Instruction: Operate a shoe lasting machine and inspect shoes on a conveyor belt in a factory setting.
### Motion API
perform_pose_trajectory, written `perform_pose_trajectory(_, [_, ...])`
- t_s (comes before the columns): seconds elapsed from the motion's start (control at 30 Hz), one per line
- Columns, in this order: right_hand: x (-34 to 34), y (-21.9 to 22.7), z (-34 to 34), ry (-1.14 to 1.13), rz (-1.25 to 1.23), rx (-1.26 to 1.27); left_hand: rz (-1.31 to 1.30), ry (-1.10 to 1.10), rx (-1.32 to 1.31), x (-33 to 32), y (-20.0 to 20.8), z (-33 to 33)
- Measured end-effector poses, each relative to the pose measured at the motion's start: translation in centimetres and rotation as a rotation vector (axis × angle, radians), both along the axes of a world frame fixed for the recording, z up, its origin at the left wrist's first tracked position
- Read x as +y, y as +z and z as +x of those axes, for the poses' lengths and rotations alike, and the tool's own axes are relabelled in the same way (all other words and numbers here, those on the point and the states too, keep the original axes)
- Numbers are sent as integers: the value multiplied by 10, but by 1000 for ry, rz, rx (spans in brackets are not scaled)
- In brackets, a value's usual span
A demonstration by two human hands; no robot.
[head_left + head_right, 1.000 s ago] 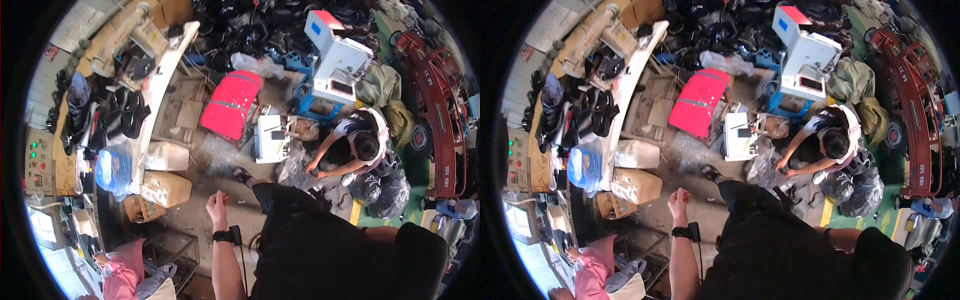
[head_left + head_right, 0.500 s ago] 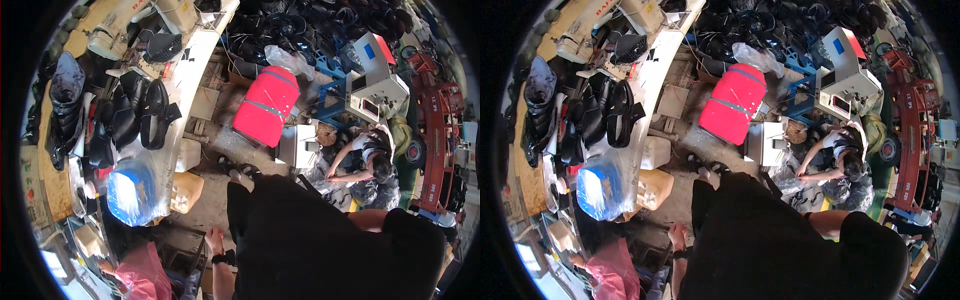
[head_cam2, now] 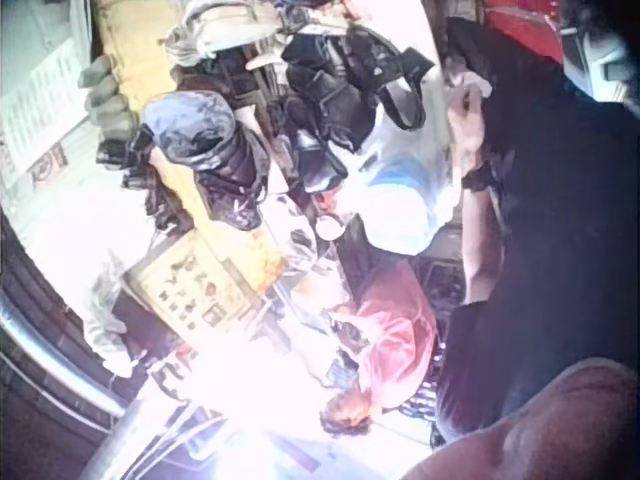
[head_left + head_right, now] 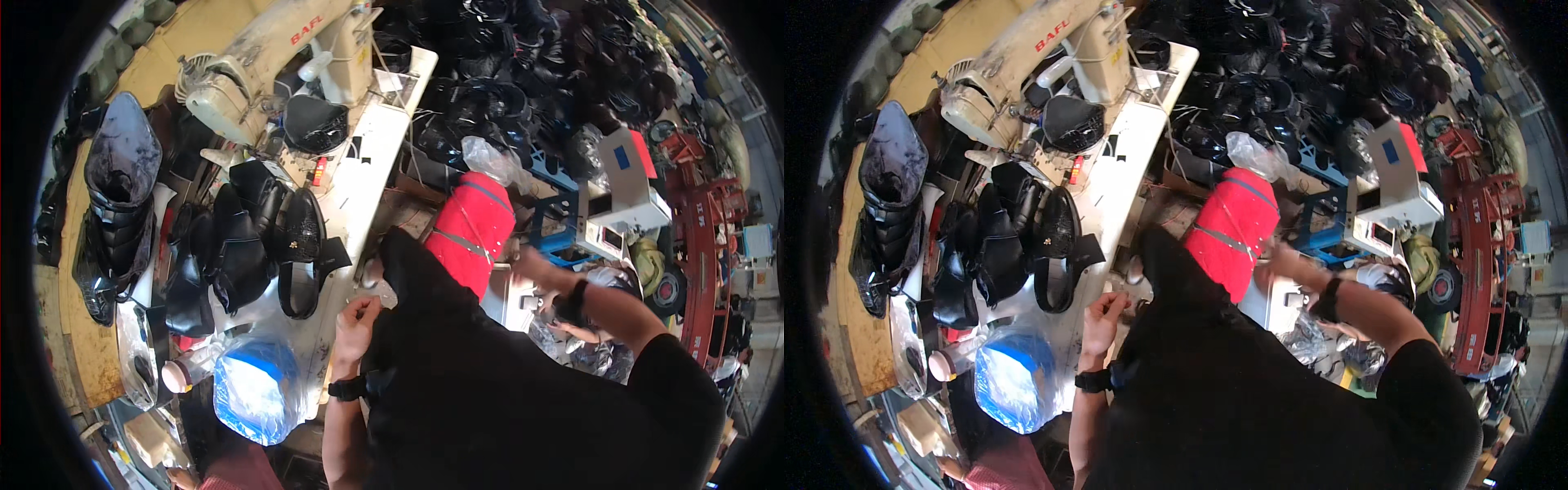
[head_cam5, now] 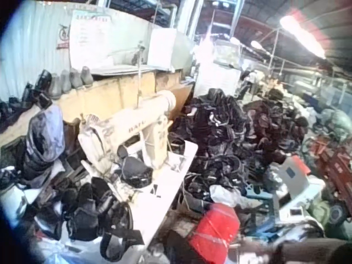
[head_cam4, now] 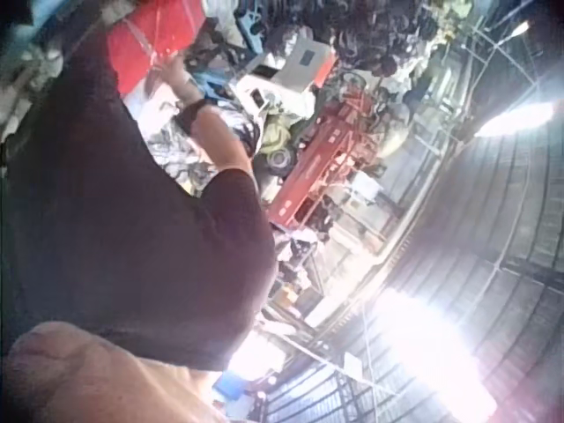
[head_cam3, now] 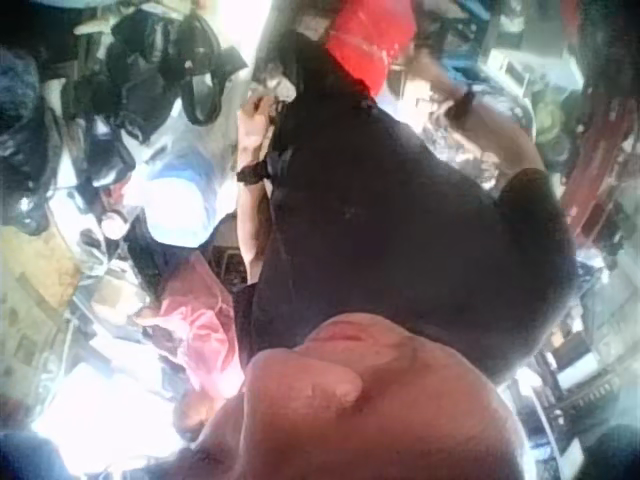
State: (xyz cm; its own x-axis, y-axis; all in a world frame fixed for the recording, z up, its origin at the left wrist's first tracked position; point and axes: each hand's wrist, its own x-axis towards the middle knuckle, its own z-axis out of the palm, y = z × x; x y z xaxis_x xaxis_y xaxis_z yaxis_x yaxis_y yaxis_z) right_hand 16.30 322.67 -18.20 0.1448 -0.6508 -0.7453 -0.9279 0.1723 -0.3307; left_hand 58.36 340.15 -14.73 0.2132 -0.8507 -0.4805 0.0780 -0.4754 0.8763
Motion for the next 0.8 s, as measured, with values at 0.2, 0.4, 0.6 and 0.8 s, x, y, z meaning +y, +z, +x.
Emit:
perform_pose_trajectory(0.2, [-147,75,189,-25,-34,-720,83,63,76,-37,42,35])
perform_pose_trajectory(0.4, [-222,27,274,524,140,-622,69,638,-728,-78,52,27])
perform_pose_trajectory(0.6, [-254,47,345,1061,-95,-800,333,623,-1237,-61,50,28])
perform_pose_trajectory(0.8, [-237,13,383,1216,-29,-754,139,529,-830,-15,19,63])
